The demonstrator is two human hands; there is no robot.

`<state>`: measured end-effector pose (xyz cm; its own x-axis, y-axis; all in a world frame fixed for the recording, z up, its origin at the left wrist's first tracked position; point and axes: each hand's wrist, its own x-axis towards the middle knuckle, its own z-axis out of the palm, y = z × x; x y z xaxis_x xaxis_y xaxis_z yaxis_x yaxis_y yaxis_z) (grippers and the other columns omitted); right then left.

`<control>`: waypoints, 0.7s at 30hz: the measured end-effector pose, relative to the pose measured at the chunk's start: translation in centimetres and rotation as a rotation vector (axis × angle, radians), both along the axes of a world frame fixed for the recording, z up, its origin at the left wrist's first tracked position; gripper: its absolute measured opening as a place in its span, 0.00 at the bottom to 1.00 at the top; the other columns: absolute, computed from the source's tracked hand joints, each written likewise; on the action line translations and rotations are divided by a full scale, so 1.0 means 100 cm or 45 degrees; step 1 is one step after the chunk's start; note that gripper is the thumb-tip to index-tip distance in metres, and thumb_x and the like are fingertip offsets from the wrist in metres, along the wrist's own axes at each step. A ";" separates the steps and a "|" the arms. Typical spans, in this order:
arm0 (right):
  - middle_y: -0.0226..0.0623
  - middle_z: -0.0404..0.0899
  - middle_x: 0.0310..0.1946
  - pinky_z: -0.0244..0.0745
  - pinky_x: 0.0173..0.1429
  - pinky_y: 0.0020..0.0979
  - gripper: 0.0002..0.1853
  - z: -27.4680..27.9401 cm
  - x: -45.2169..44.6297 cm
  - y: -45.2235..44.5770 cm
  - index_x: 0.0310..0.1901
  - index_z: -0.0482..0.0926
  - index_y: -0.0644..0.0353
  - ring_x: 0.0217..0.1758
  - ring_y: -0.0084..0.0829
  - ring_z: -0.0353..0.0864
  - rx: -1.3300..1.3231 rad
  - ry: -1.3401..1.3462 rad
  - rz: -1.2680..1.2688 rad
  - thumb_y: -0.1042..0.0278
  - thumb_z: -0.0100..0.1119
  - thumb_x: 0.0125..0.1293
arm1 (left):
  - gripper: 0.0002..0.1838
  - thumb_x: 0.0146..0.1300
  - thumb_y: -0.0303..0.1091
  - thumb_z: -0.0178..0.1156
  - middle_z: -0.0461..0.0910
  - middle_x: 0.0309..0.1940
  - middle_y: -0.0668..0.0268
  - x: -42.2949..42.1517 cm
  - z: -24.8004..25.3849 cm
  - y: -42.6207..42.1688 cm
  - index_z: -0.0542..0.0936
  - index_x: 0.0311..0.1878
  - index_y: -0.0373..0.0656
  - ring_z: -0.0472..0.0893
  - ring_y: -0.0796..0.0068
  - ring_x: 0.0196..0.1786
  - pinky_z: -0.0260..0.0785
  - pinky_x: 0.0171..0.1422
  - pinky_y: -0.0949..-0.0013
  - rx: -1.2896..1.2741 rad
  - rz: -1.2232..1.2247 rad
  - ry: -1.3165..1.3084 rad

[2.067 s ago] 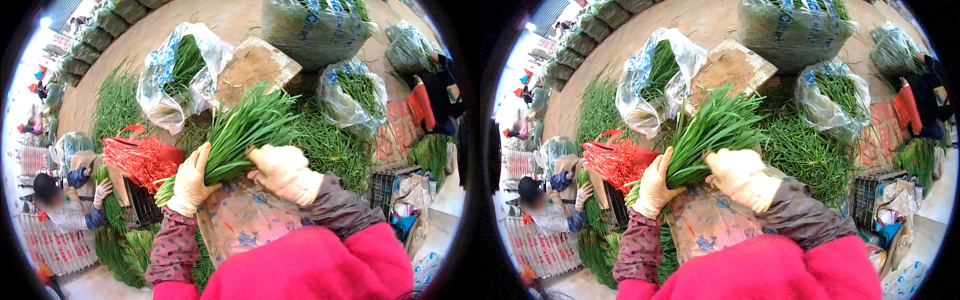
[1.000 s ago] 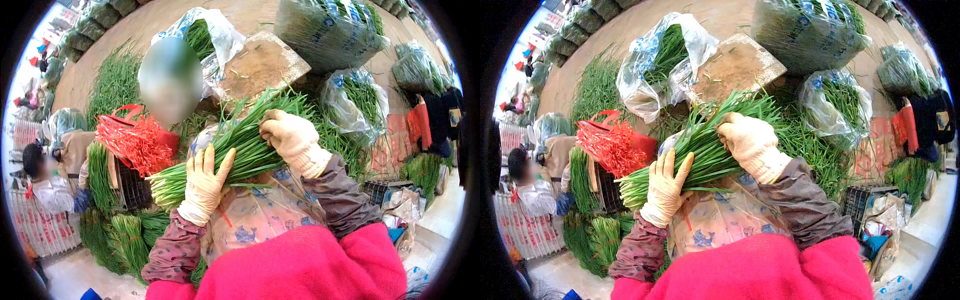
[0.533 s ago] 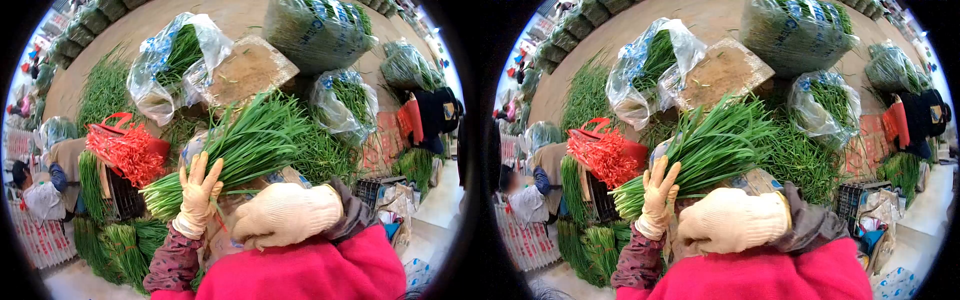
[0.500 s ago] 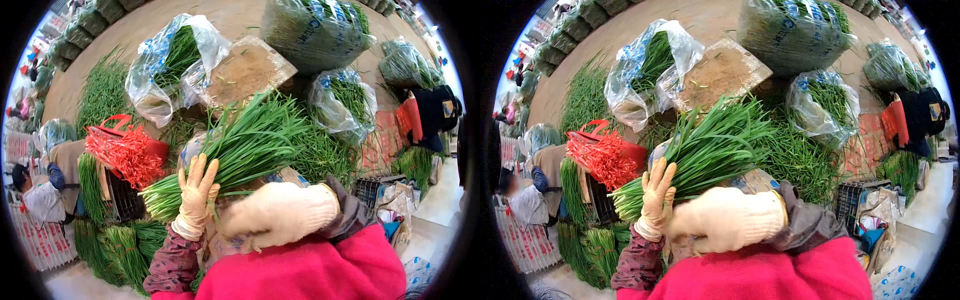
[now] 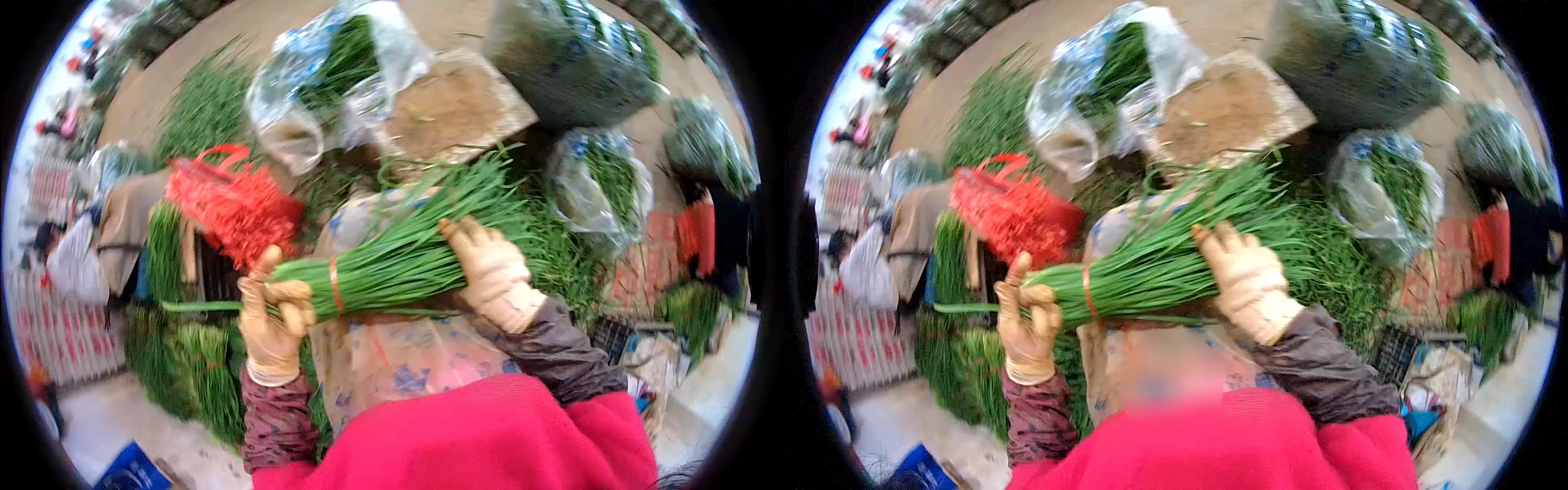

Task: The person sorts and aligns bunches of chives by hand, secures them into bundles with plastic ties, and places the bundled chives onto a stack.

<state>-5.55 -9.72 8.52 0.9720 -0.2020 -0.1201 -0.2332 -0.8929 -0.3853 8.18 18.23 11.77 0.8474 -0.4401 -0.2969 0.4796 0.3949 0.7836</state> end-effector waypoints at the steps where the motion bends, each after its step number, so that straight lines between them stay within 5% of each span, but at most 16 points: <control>1: 0.44 0.69 0.59 0.76 0.50 0.42 0.48 0.003 0.001 -0.001 0.66 0.64 0.51 0.51 0.47 0.75 0.025 -0.056 -0.011 0.66 0.74 0.36 | 0.29 0.74 0.55 0.41 0.81 0.29 0.57 0.002 0.014 0.011 0.69 0.64 0.41 0.68 0.79 0.20 0.61 0.25 0.80 0.067 0.098 -0.055; 5: 0.46 0.67 0.63 0.73 0.59 0.42 0.54 -0.003 0.005 -0.003 0.67 0.62 0.48 0.58 0.51 0.71 -0.040 0.101 -0.043 0.62 0.78 0.32 | 0.28 0.73 0.53 0.45 0.82 0.33 0.60 0.020 0.017 0.099 0.72 0.62 0.39 0.67 0.85 0.17 0.59 0.20 0.80 0.384 0.297 -0.446; 7: 0.46 0.66 0.63 0.73 0.60 0.42 0.55 -0.009 0.002 -0.005 0.68 0.61 0.48 0.60 0.51 0.70 -0.051 0.040 -0.019 0.62 0.78 0.32 | 0.27 0.73 0.52 0.46 0.83 0.29 0.59 0.011 0.015 0.133 0.71 0.63 0.41 0.77 0.74 0.22 0.69 0.27 0.73 1.256 -0.208 -0.154; 9: 0.47 0.66 0.63 0.72 0.61 0.42 0.54 -0.004 0.005 -0.006 0.68 0.61 0.49 0.60 0.52 0.70 -0.061 0.078 0.015 0.62 0.77 0.34 | 0.22 0.70 0.43 0.49 0.84 0.35 0.55 -0.015 -0.060 0.180 0.71 0.62 0.43 0.85 0.63 0.38 0.76 0.39 0.61 2.394 -0.910 -0.810; 10: 0.47 0.66 0.63 0.72 0.61 0.42 0.54 -0.008 0.005 -0.006 0.68 0.61 0.50 0.60 0.52 0.70 -0.060 0.051 0.030 0.63 0.77 0.34 | 0.22 0.67 0.40 0.50 0.83 0.41 0.54 -0.017 -0.064 0.157 0.71 0.63 0.44 0.83 0.58 0.45 0.74 0.47 0.58 2.504 -1.290 -0.437; 11: 0.48 0.66 0.63 0.72 0.60 0.42 0.54 -0.013 0.005 -0.008 0.68 0.61 0.52 0.60 0.52 0.70 -0.061 0.021 0.051 0.63 0.77 0.33 | 0.22 0.65 0.37 0.51 0.82 0.46 0.53 -0.020 -0.070 0.126 0.71 0.63 0.46 0.81 0.53 0.53 0.73 0.54 0.55 2.540 -1.657 -0.027; 13: 0.49 0.66 0.63 0.70 0.61 0.43 0.54 -0.017 0.006 -0.009 0.68 0.60 0.54 0.60 0.52 0.70 -0.071 0.041 0.076 0.65 0.77 0.32 | 0.24 0.63 0.36 0.54 0.79 0.53 0.55 -0.041 -0.101 0.120 0.70 0.63 0.46 0.76 0.53 0.58 0.70 0.59 0.59 2.193 -1.216 -0.413; 15: 0.50 0.64 0.64 0.69 0.63 0.43 0.54 -0.013 0.006 -0.006 0.68 0.60 0.55 0.61 0.54 0.68 -0.072 0.029 0.075 0.66 0.77 0.33 | 0.26 0.60 0.35 0.55 0.75 0.58 0.57 -0.040 -0.148 0.103 0.70 0.64 0.47 0.73 0.55 0.62 0.67 0.62 0.59 2.169 -1.195 -0.565; 17: 0.52 0.65 0.64 0.68 0.64 0.44 0.53 0.014 0.007 -0.005 0.68 0.60 0.56 0.62 0.53 0.68 -0.003 0.204 0.085 0.68 0.76 0.36 | 0.26 0.59 0.33 0.54 0.73 0.60 0.59 -0.043 -0.202 0.085 0.70 0.64 0.48 0.71 0.60 0.63 0.64 0.65 0.57 1.490 -0.669 -0.983; 18: 0.53 0.67 0.62 0.67 0.65 0.42 0.50 0.035 0.005 -0.016 0.68 0.61 0.58 0.62 0.52 0.69 0.074 0.230 0.160 0.69 0.75 0.38 | 0.25 0.59 0.33 0.53 0.71 0.62 0.61 -0.026 -0.167 0.060 0.72 0.63 0.49 0.72 0.61 0.61 0.63 0.67 0.58 1.361 -0.813 -1.149; 19: 0.55 0.70 0.61 0.67 0.65 0.41 0.48 0.061 0.005 -0.029 0.67 0.63 0.60 0.62 0.50 0.71 0.168 0.263 0.250 0.70 0.75 0.40 | 0.22 0.60 0.34 0.53 0.75 0.58 0.61 -0.023 -0.165 0.047 0.75 0.59 0.49 0.73 0.62 0.60 0.63 0.67 0.59 1.156 -0.543 -1.111; 20: 0.53 0.74 0.57 0.67 0.65 0.36 0.44 0.091 0.010 -0.033 0.65 0.67 0.63 0.61 0.44 0.74 0.176 0.408 -0.026 0.70 0.74 0.42 | 0.19 0.60 0.35 0.54 0.78 0.54 0.61 -0.020 -0.163 0.033 0.78 0.55 0.49 0.73 0.62 0.59 0.64 0.67 0.60 0.934 -0.296 -1.103; 21: 0.52 0.73 0.59 0.65 0.66 0.35 0.43 0.096 0.011 -0.049 0.65 0.66 0.64 0.63 0.42 0.72 0.096 0.182 -0.034 0.74 0.73 0.43 | 0.17 0.63 0.36 0.50 0.79 0.52 0.62 -0.018 -0.159 0.030 0.77 0.54 0.48 0.75 0.63 0.58 0.65 0.65 0.60 1.115 -0.293 -1.254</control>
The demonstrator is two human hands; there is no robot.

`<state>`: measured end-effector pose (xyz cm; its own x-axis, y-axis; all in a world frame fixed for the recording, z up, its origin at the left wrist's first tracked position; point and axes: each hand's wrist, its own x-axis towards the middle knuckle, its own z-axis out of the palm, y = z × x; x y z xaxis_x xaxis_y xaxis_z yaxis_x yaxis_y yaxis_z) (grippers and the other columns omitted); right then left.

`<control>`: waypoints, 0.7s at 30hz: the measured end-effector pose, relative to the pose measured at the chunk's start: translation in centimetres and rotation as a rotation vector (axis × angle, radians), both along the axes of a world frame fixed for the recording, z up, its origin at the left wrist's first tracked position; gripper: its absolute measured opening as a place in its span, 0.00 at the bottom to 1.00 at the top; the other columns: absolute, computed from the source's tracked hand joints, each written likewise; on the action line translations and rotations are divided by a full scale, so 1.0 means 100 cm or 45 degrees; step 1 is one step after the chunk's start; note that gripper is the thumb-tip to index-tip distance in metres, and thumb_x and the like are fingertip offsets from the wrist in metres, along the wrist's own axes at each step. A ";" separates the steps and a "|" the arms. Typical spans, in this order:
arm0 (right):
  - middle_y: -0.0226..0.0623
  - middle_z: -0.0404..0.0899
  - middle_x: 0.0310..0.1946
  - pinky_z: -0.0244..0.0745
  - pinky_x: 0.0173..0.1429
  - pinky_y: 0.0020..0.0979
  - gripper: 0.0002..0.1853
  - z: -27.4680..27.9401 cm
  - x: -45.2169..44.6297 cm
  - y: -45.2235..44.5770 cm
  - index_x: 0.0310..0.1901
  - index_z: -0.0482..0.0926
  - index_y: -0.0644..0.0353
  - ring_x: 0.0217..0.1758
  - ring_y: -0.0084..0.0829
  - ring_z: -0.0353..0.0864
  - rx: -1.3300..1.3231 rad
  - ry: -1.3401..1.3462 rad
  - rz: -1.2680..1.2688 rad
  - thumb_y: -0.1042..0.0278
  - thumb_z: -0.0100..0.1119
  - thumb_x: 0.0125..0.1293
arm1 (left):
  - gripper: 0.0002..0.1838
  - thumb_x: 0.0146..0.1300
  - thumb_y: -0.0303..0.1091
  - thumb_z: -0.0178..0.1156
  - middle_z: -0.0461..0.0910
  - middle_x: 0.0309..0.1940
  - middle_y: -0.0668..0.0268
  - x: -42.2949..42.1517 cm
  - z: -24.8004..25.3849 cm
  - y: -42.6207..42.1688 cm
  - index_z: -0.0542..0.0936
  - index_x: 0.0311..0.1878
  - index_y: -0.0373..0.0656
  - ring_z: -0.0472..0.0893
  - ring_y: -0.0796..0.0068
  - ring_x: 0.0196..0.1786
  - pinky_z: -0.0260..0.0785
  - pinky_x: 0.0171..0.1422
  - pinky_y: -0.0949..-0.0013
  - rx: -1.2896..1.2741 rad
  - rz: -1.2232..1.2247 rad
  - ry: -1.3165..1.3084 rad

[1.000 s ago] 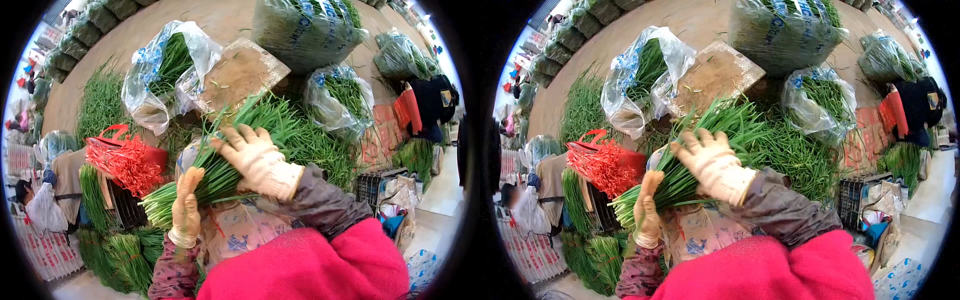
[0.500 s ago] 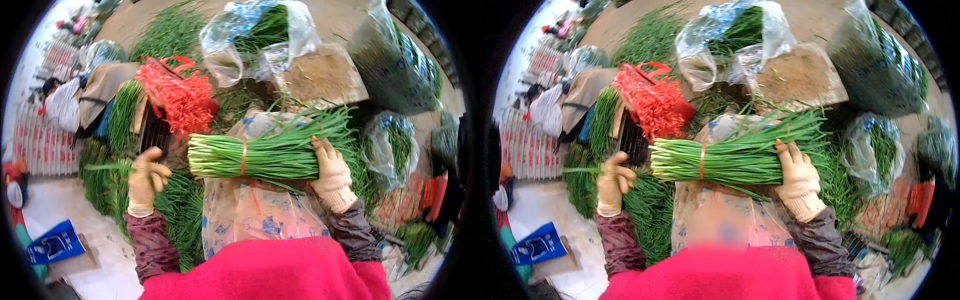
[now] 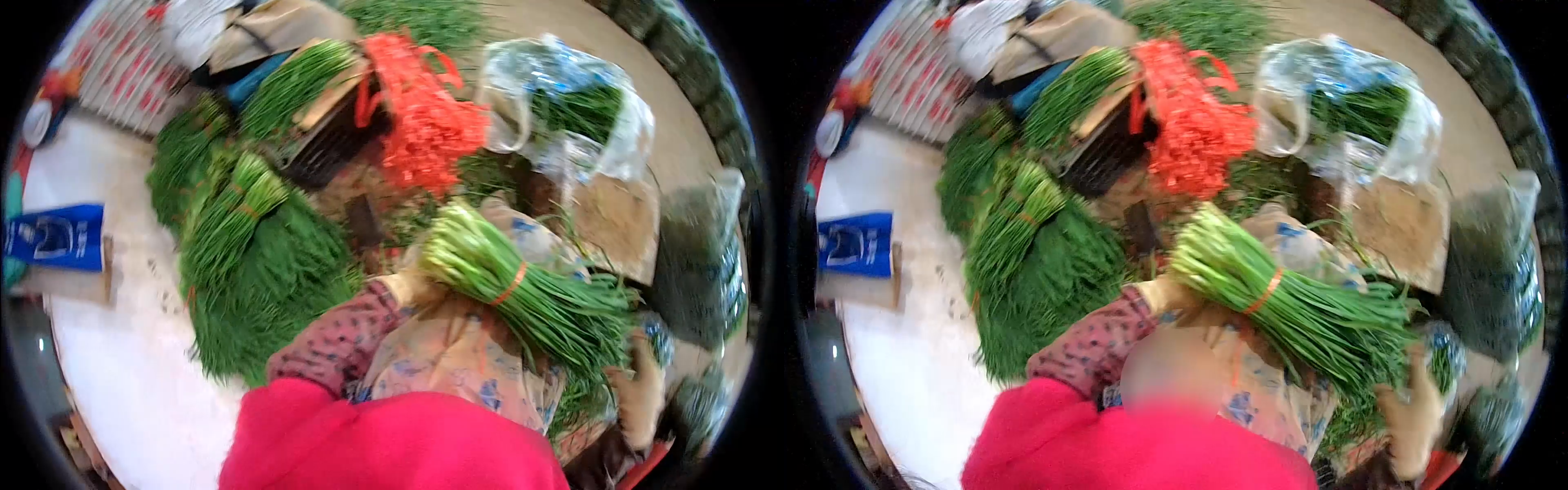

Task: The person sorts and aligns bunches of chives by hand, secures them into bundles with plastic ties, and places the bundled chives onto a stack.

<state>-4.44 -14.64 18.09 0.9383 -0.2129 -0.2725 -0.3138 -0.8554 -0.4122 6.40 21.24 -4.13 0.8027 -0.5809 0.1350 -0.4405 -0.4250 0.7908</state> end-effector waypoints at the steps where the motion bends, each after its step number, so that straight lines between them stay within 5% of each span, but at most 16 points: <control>1: 0.51 0.71 0.62 0.63 0.68 0.34 0.42 0.004 0.002 -0.017 0.66 0.66 0.64 0.65 0.40 0.71 -0.103 -0.228 -0.014 0.79 0.71 0.44 | 0.16 0.66 0.37 0.46 0.79 0.50 0.63 0.002 0.003 -0.003 0.77 0.53 0.48 0.76 0.64 0.56 0.67 0.64 0.60 0.161 0.023 -0.182; 3: 0.49 0.68 0.65 0.59 0.71 0.33 0.43 0.015 0.023 -0.028 0.67 0.64 0.66 0.68 0.39 0.67 -0.198 -0.526 0.088 0.81 0.70 0.45 | 0.17 0.69 0.39 0.42 0.80 0.48 0.64 0.005 0.010 -0.003 0.76 0.52 0.47 0.77 0.65 0.54 0.68 0.63 0.60 0.319 0.087 -0.358; 4: 0.48 0.66 0.67 0.57 0.72 0.33 0.44 0.020 0.046 -0.018 0.67 0.62 0.67 0.69 0.39 0.65 -0.183 -0.605 0.205 0.79 0.71 0.45 | 0.17 0.70 0.38 0.42 0.79 0.50 0.63 0.004 0.012 -0.007 0.75 0.54 0.46 0.76 0.65 0.55 0.68 0.63 0.60 -0.465 0.127 0.391; 6: 0.48 0.66 0.66 0.56 0.73 0.34 0.47 0.002 0.085 0.023 0.68 0.61 0.67 0.70 0.41 0.64 0.404 -0.532 0.356 0.72 0.74 0.44 | 0.18 0.71 0.38 0.43 0.77 0.54 0.62 0.005 0.008 -0.016 0.73 0.58 0.44 0.76 0.66 0.56 0.68 0.63 0.61 -2.069 0.138 1.846; 7: 0.49 0.67 0.65 0.57 0.73 0.34 0.51 0.004 0.100 0.059 0.68 0.61 0.67 0.70 0.40 0.64 0.511 -0.296 0.335 0.67 0.77 0.40 | 0.17 0.70 0.36 0.47 0.77 0.54 0.62 0.006 0.002 -0.021 0.72 0.59 0.43 0.76 0.68 0.55 0.69 0.62 0.62 -1.375 0.210 1.069; 9: 0.51 0.68 0.64 0.59 0.71 0.34 0.56 -0.019 0.122 0.104 0.69 0.58 0.66 0.69 0.40 0.67 0.388 -0.156 0.726 0.68 0.80 0.36 | 0.19 0.64 0.32 0.59 0.78 0.52 0.64 0.005 -0.003 -0.020 0.74 0.59 0.42 0.77 0.72 0.53 0.70 0.60 0.67 -1.090 0.287 0.705; 10: 0.53 0.67 0.64 0.63 0.69 0.37 0.63 -0.041 0.127 0.116 0.71 0.51 0.65 0.67 0.46 0.68 0.352 -0.097 0.894 0.67 0.81 0.31 | 0.18 0.64 0.33 0.59 0.80 0.50 0.65 0.007 0.025 -0.019 0.75 0.57 0.41 0.77 0.75 0.52 0.70 0.59 0.71 -1.538 0.308 1.216; 12: 0.55 0.65 0.65 0.68 0.66 0.39 0.70 -0.054 0.127 0.144 0.73 0.45 0.61 0.66 0.50 0.69 0.232 0.221 0.785 0.64 0.83 0.27 | 0.19 0.67 0.31 0.56 0.77 0.54 0.65 0.006 0.032 -0.014 0.72 0.61 0.42 0.75 0.75 0.55 0.69 0.60 0.70 -1.506 0.220 1.051; 14: 0.55 0.67 0.63 0.71 0.63 0.39 0.75 -0.068 0.127 0.137 0.74 0.41 0.57 0.64 0.50 0.71 0.266 -0.002 0.936 0.61 0.84 0.23 | 0.22 0.68 0.29 0.55 0.72 0.60 0.64 0.008 0.059 -0.010 0.68 0.65 0.43 0.73 0.74 0.60 0.68 0.63 0.69 -1.800 0.022 1.127; 17: 0.50 0.74 0.58 0.72 0.61 0.36 0.70 -0.072 0.113 0.124 0.74 0.44 0.61 0.60 0.43 0.76 0.441 0.020 0.683 0.62 0.84 0.29 | 0.30 0.66 0.22 0.56 0.66 0.67 0.64 0.009 0.040 -0.029 0.62 0.70 0.45 0.68 0.71 0.66 0.63 0.69 0.66 -1.859 -0.004 1.140; 20: 0.44 0.75 0.57 0.71 0.61 0.35 0.63 -0.088 0.097 0.097 0.73 0.49 0.62 0.59 0.36 0.75 0.714 -0.159 0.364 0.70 0.80 0.34 | 0.45 0.58 0.13 0.59 0.61 0.70 0.66 0.022 0.071 -0.037 0.52 0.76 0.51 0.65 0.71 0.69 0.59 0.71 0.66 -1.691 0.010 1.078; 21: 0.43 0.72 0.59 0.70 0.61 0.35 0.60 -0.078 0.095 0.094 0.73 0.49 0.60 0.59 0.35 0.73 0.649 -0.296 0.382 0.75 0.76 0.37 | 0.46 0.59 0.13 0.57 0.59 0.72 0.64 0.025 0.078 -0.043 0.46 0.76 0.51 0.62 0.71 0.70 0.58 0.72 0.66 -1.914 -0.121 1.060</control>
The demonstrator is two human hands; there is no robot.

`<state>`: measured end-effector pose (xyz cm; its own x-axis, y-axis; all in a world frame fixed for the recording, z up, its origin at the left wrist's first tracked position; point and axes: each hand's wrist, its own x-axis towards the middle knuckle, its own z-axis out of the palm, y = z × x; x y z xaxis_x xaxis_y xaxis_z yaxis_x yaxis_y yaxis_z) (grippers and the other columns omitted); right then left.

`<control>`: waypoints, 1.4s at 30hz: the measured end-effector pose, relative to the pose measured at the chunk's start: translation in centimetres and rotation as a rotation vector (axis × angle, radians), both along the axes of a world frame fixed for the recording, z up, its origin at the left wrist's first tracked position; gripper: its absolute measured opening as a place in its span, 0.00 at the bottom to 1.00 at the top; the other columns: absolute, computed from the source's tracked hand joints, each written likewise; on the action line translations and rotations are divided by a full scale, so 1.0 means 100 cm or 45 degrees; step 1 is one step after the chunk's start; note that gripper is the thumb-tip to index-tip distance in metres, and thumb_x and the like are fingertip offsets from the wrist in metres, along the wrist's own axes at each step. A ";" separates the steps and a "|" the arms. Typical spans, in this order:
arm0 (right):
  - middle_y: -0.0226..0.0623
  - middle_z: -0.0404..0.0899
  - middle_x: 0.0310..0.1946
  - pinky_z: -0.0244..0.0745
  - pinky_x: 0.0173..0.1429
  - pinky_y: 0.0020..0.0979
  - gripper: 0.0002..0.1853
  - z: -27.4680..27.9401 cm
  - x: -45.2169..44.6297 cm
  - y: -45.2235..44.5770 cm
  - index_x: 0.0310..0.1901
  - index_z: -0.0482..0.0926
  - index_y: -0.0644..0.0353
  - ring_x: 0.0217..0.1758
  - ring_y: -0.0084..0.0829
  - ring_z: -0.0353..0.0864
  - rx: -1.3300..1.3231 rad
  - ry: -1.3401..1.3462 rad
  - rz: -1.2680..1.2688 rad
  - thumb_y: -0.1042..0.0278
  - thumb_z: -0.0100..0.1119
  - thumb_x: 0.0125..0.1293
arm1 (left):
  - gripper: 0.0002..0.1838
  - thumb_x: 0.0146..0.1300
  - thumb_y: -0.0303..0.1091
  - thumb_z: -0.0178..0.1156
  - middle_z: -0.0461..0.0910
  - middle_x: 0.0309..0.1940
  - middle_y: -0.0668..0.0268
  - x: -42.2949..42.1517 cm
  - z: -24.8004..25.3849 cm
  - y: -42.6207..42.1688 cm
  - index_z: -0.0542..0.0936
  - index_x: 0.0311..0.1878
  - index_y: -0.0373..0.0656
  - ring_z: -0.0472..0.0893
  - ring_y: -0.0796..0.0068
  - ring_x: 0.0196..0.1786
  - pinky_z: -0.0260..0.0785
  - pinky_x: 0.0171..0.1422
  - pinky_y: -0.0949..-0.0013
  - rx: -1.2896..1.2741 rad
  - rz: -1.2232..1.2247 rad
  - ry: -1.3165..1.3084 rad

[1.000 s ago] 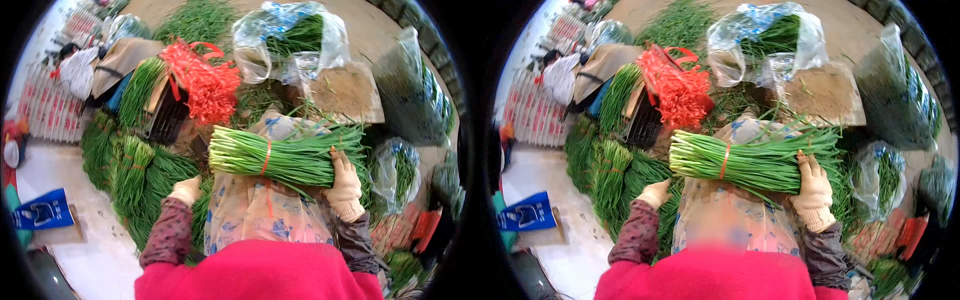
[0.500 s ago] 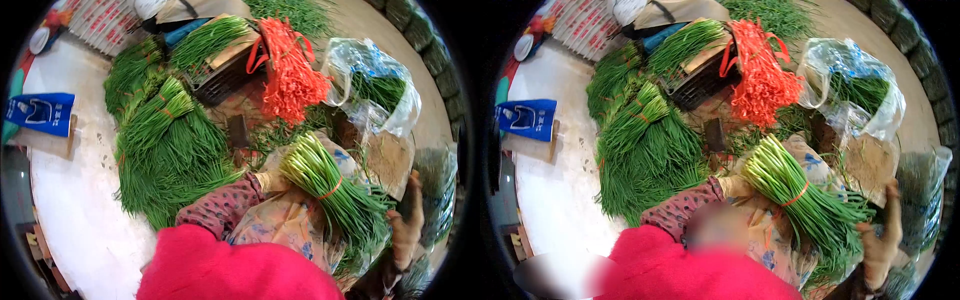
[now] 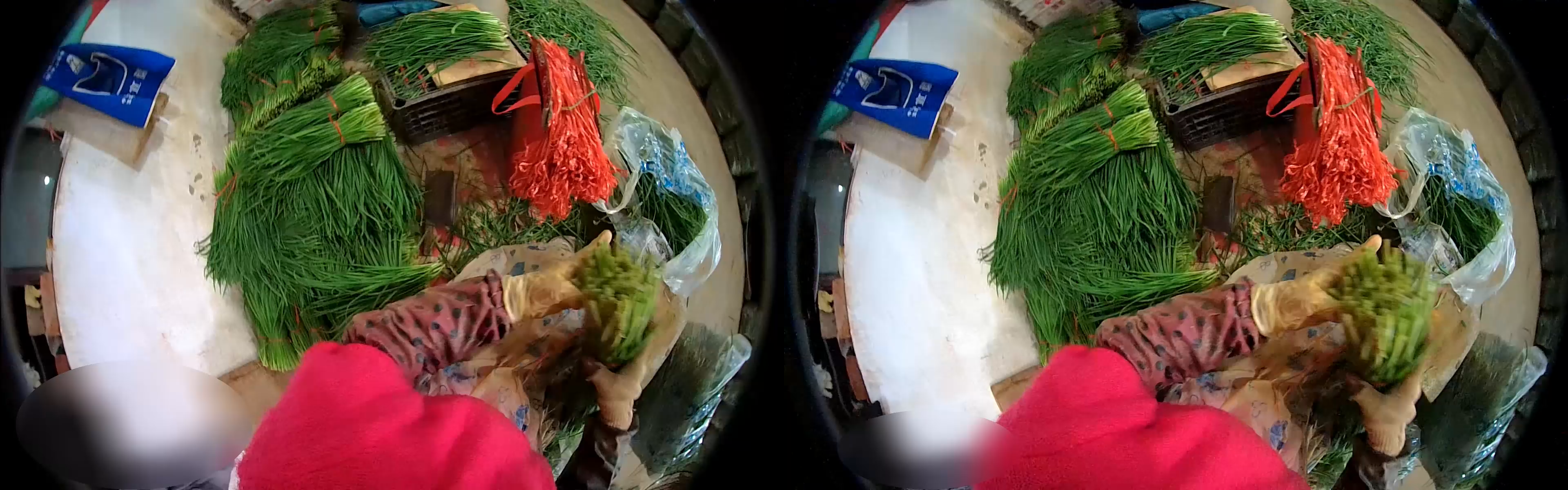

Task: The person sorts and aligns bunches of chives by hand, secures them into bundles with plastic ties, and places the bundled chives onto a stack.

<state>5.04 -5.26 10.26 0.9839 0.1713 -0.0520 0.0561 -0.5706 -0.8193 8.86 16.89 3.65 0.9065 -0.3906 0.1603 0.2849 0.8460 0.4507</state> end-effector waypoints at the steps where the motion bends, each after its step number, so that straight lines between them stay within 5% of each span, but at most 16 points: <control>1: 0.42 0.68 0.61 0.70 0.61 0.34 0.57 0.012 -0.002 -0.003 0.74 0.49 0.58 0.60 0.35 0.71 -0.037 -0.138 -0.020 0.81 0.71 0.40 | 0.47 0.61 0.13 0.54 0.57 0.73 0.62 0.001 0.005 -0.005 0.40 0.77 0.50 0.60 0.71 0.72 0.57 0.72 0.67 -0.237 0.007 -0.042; 3: 0.42 0.67 0.62 0.68 0.61 0.34 0.55 0.018 -0.002 -0.027 0.74 0.50 0.58 0.61 0.36 0.69 0.078 -0.035 -0.268 0.85 0.68 0.41 | 0.55 0.58 0.20 0.62 0.51 0.75 0.59 -0.001 0.011 -0.008 0.32 0.76 0.51 0.56 0.68 0.74 0.55 0.73 0.65 -0.174 -0.010 -0.002; 5: 0.41 0.67 0.62 0.65 0.63 0.36 0.52 0.034 0.002 -0.042 0.73 0.52 0.61 0.61 0.35 0.68 0.192 -0.030 -0.354 0.85 0.68 0.44 | 0.66 0.47 0.29 0.73 0.47 0.76 0.56 -0.019 0.011 -0.019 0.31 0.76 0.49 0.54 0.64 0.75 0.52 0.74 0.63 0.506 -0.134 -0.075; 8: 0.42 0.67 0.61 0.65 0.63 0.35 0.49 0.063 0.012 -0.030 0.72 0.53 0.62 0.61 0.34 0.68 0.262 -0.130 -0.095 0.84 0.68 0.47 | 0.73 0.34 0.35 0.81 0.48 0.75 0.53 -0.026 0.007 -0.058 0.35 0.77 0.47 0.56 0.60 0.74 0.49 0.75 0.61 0.496 0.395 -0.607; 10: 0.44 0.68 0.61 0.64 0.64 0.35 0.48 0.081 0.018 0.004 0.72 0.54 0.62 0.61 0.34 0.68 0.168 -0.152 0.080 0.81 0.68 0.48 | 0.72 0.27 0.36 0.83 0.54 0.73 0.53 -0.028 0.054 -0.049 0.44 0.76 0.45 0.56 0.60 0.73 0.46 0.77 0.61 0.611 0.563 -0.762; 14: 0.46 0.66 0.63 0.61 0.66 0.37 0.48 0.087 0.035 0.058 0.72 0.53 0.63 0.63 0.37 0.68 -0.262 -0.641 0.032 0.72 0.70 0.51 | 0.74 0.25 0.37 0.84 0.54 0.73 0.59 -0.012 0.056 -0.059 0.44 0.74 0.40 0.54 0.68 0.74 0.46 0.77 0.59 0.013 0.397 -0.444; 16: 0.49 0.61 0.67 0.62 0.68 0.40 0.49 0.102 0.048 0.114 0.73 0.50 0.63 0.68 0.38 0.63 -0.116 -0.788 0.495 0.58 0.69 0.55 | 0.55 0.36 0.29 0.79 0.65 0.66 0.61 -0.019 0.086 0.011 0.58 0.69 0.41 0.63 0.70 0.69 0.55 0.73 0.61 -0.135 0.402 -0.327; 18: 0.49 0.57 0.70 0.62 0.68 0.41 0.49 0.111 0.058 0.144 0.73 0.50 0.63 0.72 0.40 0.60 -0.062 -0.893 0.803 0.50 0.67 0.59 | 0.46 0.39 0.26 0.77 0.72 0.60 0.62 -0.024 0.097 0.079 0.65 0.65 0.41 0.70 0.69 0.63 0.61 0.69 0.62 0.426 0.696 -0.305; 20: 0.47 0.56 0.72 0.62 0.69 0.41 0.43 0.111 0.064 0.133 0.73 0.51 0.59 0.73 0.43 0.59 -0.214 -0.880 0.844 0.56 0.64 0.62 | 0.38 0.42 0.23 0.76 0.79 0.53 0.62 -0.036 0.101 0.139 0.72 0.60 0.41 0.77 0.68 0.57 0.68 0.65 0.63 1.118 1.009 -0.269; 21: 0.46 0.55 0.72 0.62 0.69 0.41 0.41 0.111 0.066 0.127 0.73 0.52 0.58 0.73 0.44 0.59 -0.289 -0.876 0.866 0.58 0.62 0.64 | 0.36 0.43 0.24 0.75 0.80 0.52 0.62 -0.044 0.105 0.168 0.73 0.59 0.41 0.77 0.69 0.57 0.70 0.64 0.64 0.936 0.917 -0.050; 22: 0.44 0.56 0.72 0.62 0.69 0.39 0.38 0.099 0.070 0.110 0.73 0.53 0.56 0.73 0.43 0.60 -0.252 -0.739 0.815 0.63 0.60 0.65 | 0.35 0.44 0.25 0.75 0.80 0.51 0.62 -0.051 0.107 0.201 0.73 0.58 0.40 0.77 0.70 0.57 0.71 0.63 0.65 1.225 1.001 -0.026; 24: 0.38 0.58 0.72 0.66 0.64 0.33 0.34 0.071 0.073 0.068 0.73 0.56 0.51 0.69 0.35 0.65 -0.250 -0.383 0.635 0.77 0.54 0.66 | 0.36 0.44 0.28 0.76 0.78 0.53 0.59 -0.071 0.117 0.248 0.72 0.58 0.36 0.77 0.69 0.57 0.69 0.64 0.65 1.464 1.060 0.024; 27: 0.32 0.71 0.62 0.73 0.55 0.29 0.32 0.027 0.065 0.016 0.68 0.64 0.53 0.53 0.26 0.75 -0.234 0.022 0.331 0.80 0.57 0.62 | 0.44 0.40 0.31 0.77 0.75 0.57 0.54 -0.092 0.099 0.308 0.68 0.62 0.32 0.76 0.65 0.58 0.67 0.66 0.66 2.634 1.235 -0.051; 30: 0.37 0.76 0.52 0.75 0.53 0.30 0.29 0.033 0.047 0.018 0.65 0.69 0.52 0.50 0.28 0.76 -0.529 0.305 0.248 0.77 0.60 0.62 | 0.46 0.38 0.32 0.75 0.75 0.57 0.51 -0.100 0.045 0.323 0.66 0.65 0.32 0.76 0.63 0.59 0.66 0.65 0.66 2.318 1.068 -0.149; 33: 0.41 0.76 0.46 0.76 0.46 0.28 0.29 0.028 0.038 0.020 0.64 0.70 0.53 0.42 0.25 0.76 -0.613 0.276 0.256 0.78 0.62 0.60 | 0.45 0.35 0.35 0.71 0.80 0.51 0.53 -0.113 -0.024 0.330 0.70 0.65 0.44 0.81 0.58 0.52 0.70 0.60 0.66 2.591 0.614 0.235; 42: 0.41 0.78 0.50 0.73 0.51 0.31 0.30 0.031 0.039 0.036 0.63 0.70 0.58 0.45 0.37 0.78 -0.709 0.465 0.282 0.77 0.64 0.57 | 0.51 0.36 0.38 0.73 0.79 0.53 0.54 -0.120 -0.033 0.337 0.64 0.70 0.54 0.78 0.55 0.55 0.69 0.61 0.61 2.848 -0.328 0.546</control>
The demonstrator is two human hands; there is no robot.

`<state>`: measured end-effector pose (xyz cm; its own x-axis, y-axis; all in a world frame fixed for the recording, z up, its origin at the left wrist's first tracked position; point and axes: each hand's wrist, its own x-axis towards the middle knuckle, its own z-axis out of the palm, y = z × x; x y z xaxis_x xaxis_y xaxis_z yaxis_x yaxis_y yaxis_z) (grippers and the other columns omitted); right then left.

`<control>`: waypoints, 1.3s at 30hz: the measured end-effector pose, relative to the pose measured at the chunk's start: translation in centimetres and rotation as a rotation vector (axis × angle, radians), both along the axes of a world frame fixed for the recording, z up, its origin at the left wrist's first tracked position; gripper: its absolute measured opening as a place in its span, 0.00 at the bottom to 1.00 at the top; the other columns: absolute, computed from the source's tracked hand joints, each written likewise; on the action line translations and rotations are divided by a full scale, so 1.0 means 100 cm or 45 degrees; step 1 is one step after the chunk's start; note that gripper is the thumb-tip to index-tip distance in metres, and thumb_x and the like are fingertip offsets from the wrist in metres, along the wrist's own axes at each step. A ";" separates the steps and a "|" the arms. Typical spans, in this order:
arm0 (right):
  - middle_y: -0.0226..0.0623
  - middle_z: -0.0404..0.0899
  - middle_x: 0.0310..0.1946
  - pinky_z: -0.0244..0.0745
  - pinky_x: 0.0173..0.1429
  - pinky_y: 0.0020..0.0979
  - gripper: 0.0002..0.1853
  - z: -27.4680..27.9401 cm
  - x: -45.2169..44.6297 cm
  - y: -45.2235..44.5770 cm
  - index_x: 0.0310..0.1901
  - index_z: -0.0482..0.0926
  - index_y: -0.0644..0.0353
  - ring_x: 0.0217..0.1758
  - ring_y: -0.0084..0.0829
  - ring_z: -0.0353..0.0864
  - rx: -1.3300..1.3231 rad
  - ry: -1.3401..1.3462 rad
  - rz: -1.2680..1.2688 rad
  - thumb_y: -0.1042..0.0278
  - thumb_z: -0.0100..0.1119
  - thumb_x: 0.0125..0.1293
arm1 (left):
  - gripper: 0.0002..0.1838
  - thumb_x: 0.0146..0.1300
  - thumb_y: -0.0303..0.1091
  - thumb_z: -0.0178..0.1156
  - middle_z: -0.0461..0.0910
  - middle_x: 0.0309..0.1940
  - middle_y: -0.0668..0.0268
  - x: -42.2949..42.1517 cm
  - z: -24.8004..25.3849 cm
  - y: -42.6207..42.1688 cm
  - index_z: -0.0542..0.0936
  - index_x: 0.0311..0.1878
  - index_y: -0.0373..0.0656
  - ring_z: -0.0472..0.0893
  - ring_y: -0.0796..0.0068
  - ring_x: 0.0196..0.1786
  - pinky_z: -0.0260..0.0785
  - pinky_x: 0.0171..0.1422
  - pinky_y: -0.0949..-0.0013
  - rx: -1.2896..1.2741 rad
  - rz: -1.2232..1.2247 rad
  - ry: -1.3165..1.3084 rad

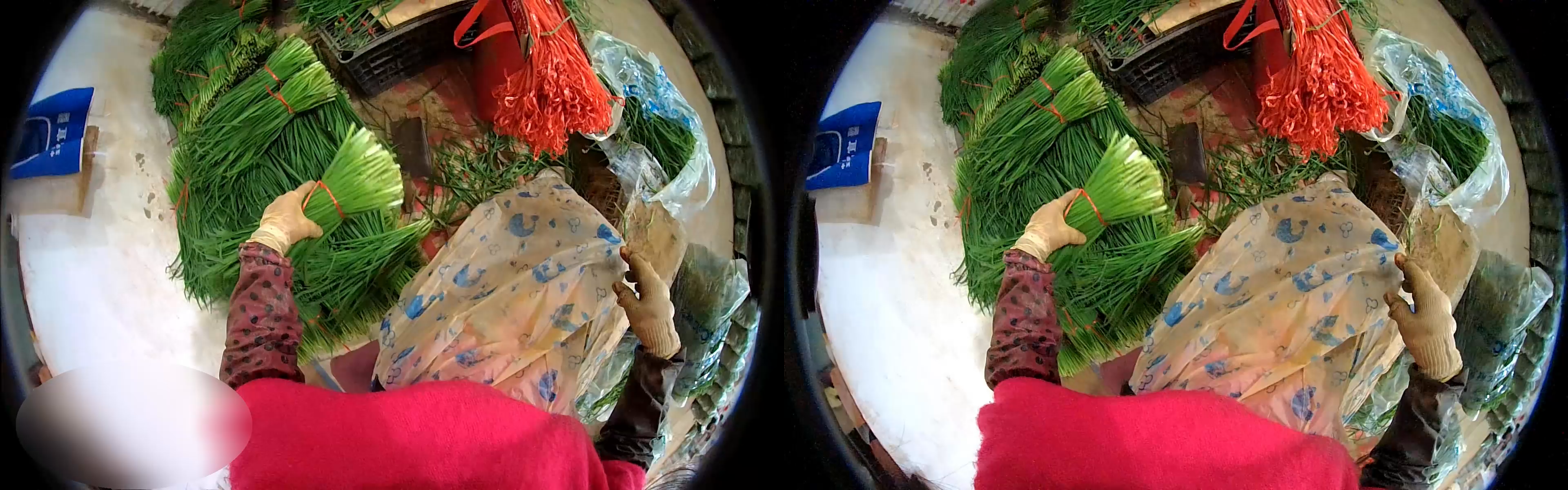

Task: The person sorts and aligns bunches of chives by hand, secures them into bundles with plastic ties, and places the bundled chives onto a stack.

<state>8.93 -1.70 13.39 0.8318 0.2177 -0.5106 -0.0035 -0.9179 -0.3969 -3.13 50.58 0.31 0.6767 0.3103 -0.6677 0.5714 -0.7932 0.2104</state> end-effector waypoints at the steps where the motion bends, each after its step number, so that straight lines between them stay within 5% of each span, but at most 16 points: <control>1: 0.42 0.78 0.51 0.73 0.52 0.31 0.30 0.001 0.000 0.003 0.63 0.69 0.59 0.48 0.37 0.79 -0.063 0.020 -0.009 0.76 0.64 0.57 | 0.51 0.36 0.38 0.73 0.79 0.53 0.54 -0.001 -0.005 0.005 0.64 0.70 0.54 0.78 0.55 0.55 0.69 0.61 0.61 0.003 -0.014 -0.002; 4: 0.42 0.77 0.54 0.73 0.54 0.32 0.29 -0.002 -0.003 -0.004 0.63 0.69 0.59 0.51 0.37 0.79 0.043 0.021 0.009 0.75 0.63 0.58 | 0.53 0.38 0.44 0.76 0.77 0.57 0.58 -0.001 -0.049 0.014 0.61 0.72 0.56 0.76 0.57 0.60 0.66 0.65 0.60 0.020 -0.082 0.180; 8: 0.43 0.78 0.54 0.73 0.55 0.31 0.27 -0.003 -0.016 -0.014 0.62 0.71 0.60 0.51 0.36 0.79 0.023 0.038 -0.110 0.73 0.63 0.59 | 0.53 0.54 0.52 0.69 0.55 0.73 0.66 -0.017 -0.137 0.004 0.44 0.76 0.71 0.58 0.56 0.73 0.51 0.71 0.35 0.475 -0.065 0.574; 23: 0.47 0.80 0.49 0.74 0.51 0.33 0.26 -0.006 -0.032 -0.041 0.63 0.70 0.58 0.45 0.39 0.80 -0.076 0.109 -0.267 0.70 0.59 0.61 | 0.45 0.57 0.44 0.68 0.68 0.66 0.68 -0.030 -0.110 0.014 0.53 0.73 0.74 0.67 0.59 0.68 0.53 0.68 0.33 0.393 -0.143 0.414; 27: 0.48 0.79 0.51 0.74 0.52 0.34 0.27 -0.029 -0.030 -0.052 0.63 0.70 0.57 0.49 0.41 0.81 -0.131 0.107 -0.207 0.69 0.59 0.61 | 0.50 0.57 0.47 0.68 0.53 0.75 0.70 -0.031 -0.134 0.006 0.43 0.75 0.74 0.56 0.60 0.74 0.51 0.70 0.32 0.519 -0.051 0.654; 31: 0.49 0.79 0.49 0.74 0.52 0.35 0.27 -0.036 -0.041 -0.059 0.63 0.70 0.56 0.48 0.40 0.81 0.069 -0.013 -0.223 0.68 0.61 0.61 | 0.52 0.56 0.47 0.69 0.51 0.75 0.68 -0.017 -0.131 -0.003 0.43 0.76 0.67 0.52 0.58 0.76 0.50 0.71 0.34 0.540 -0.003 0.788; 35: 0.47 0.80 0.50 0.74 0.53 0.32 0.26 -0.017 -0.040 -0.060 0.62 0.70 0.61 0.48 0.35 0.81 -0.114 -0.105 -0.430 0.71 0.62 0.61 | 0.55 0.53 0.46 0.71 0.50 0.76 0.65 -0.003 -0.104 -0.005 0.42 0.76 0.62 0.50 0.58 0.77 0.49 0.71 0.33 0.487 -0.066 0.886; 37: 0.47 0.81 0.47 0.75 0.50 0.31 0.25 -0.017 -0.039 -0.060 0.61 0.71 0.62 0.46 0.34 0.81 0.128 -0.241 -0.428 0.73 0.61 0.61 | 0.47 0.56 0.43 0.68 0.54 0.74 0.61 0.002 -0.096 -0.010 0.51 0.75 0.58 0.55 0.56 0.75 0.55 0.71 0.41 0.490 -0.048 0.849; 39: 0.48 0.81 0.43 0.75 0.47 0.30 0.23 0.024 -0.030 -0.016 0.59 0.72 0.63 0.45 0.36 0.82 0.232 -0.167 -0.186 0.77 0.60 0.60 | 0.37 0.59 0.39 0.64 0.59 0.71 0.58 -0.007 -0.128 0.014 0.61 0.72 0.53 0.62 0.55 0.71 0.62 0.68 0.53 0.323 0.153 0.266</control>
